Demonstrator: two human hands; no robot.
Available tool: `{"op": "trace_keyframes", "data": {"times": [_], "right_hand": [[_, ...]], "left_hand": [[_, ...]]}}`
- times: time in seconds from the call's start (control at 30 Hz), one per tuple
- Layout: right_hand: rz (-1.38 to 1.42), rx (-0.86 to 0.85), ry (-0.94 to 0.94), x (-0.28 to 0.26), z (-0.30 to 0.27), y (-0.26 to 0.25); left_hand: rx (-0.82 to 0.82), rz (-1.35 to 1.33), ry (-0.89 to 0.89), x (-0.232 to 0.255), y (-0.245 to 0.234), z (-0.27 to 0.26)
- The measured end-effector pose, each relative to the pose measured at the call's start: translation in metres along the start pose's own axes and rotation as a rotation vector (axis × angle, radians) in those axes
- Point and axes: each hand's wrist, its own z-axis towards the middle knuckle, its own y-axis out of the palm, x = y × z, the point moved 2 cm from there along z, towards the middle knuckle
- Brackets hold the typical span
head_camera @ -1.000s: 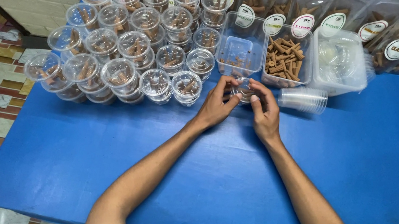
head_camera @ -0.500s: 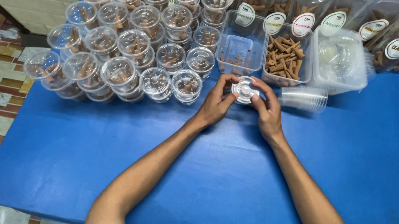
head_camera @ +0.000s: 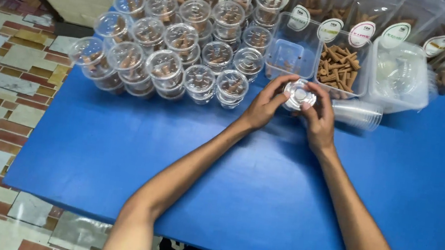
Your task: Filling small plastic containers with incense sticks, putting on lids, and organizing the finished containers on a blue table.
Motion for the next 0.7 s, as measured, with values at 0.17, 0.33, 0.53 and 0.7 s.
{"op": "trace_keyframes", "data": {"times": [0.17,0.33,0.53,0.7], "right_hand": [[-0.111,-0.03,-0.153,-0.058,0.032,0.011],[-0.09,-0.043,-0.209,-0.088,0.074,0.035],[-0.133,-0.072,-0.181,-0.086,0.114,0.075],[-0.41,0.01,-0.289,-0.067,0.137,0.087]], "left_hand": [[0.022,0.034,0.07,0.048,-0.013,0.024],[0.098,0.1,0.022,0.099,-0.044,0.049],[0.017,1.008,0.364,0.15,-0.086,0.065],[0.038,1.27,0.271,0.131,-0.11,0.083]]}}
